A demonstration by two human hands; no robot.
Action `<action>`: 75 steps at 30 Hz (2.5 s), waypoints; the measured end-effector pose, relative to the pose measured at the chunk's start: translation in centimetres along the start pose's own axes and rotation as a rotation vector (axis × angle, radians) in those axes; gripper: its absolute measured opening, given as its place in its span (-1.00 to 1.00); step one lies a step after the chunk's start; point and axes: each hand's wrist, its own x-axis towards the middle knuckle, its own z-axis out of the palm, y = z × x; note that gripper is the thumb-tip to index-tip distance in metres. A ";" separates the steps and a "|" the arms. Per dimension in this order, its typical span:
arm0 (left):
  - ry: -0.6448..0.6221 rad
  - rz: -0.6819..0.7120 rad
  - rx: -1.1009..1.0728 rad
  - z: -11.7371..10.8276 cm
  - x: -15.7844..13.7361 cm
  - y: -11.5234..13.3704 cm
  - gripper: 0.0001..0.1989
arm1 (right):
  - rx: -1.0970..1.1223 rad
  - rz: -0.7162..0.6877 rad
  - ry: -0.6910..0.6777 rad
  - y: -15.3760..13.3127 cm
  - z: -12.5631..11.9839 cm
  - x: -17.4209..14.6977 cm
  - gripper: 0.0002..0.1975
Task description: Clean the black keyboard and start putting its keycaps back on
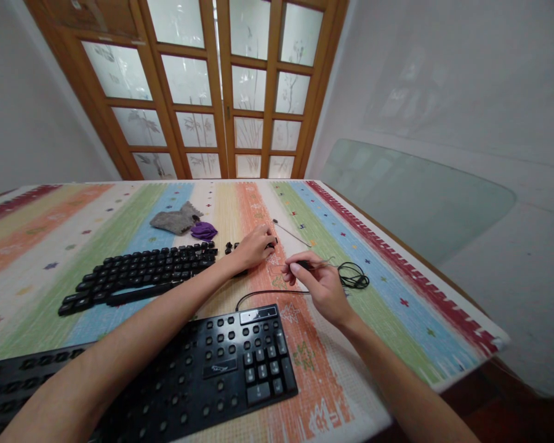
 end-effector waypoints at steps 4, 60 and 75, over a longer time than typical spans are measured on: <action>0.021 -0.016 -0.005 0.1 0.1 0.0 -0.90 | 0.005 0.000 -0.004 0.0 0.0 0.0 -0.88; -0.168 0.091 -0.171 -5.9 -17.1 11.0 -0.43 | -1.140 0.489 -0.779 -3.9 2.3 -2.4 -0.75; -0.142 0.105 -0.176 -5.6 -17.1 10.9 -0.47 | -1.034 0.544 -0.614 -2.4 2.8 -3.3 -0.80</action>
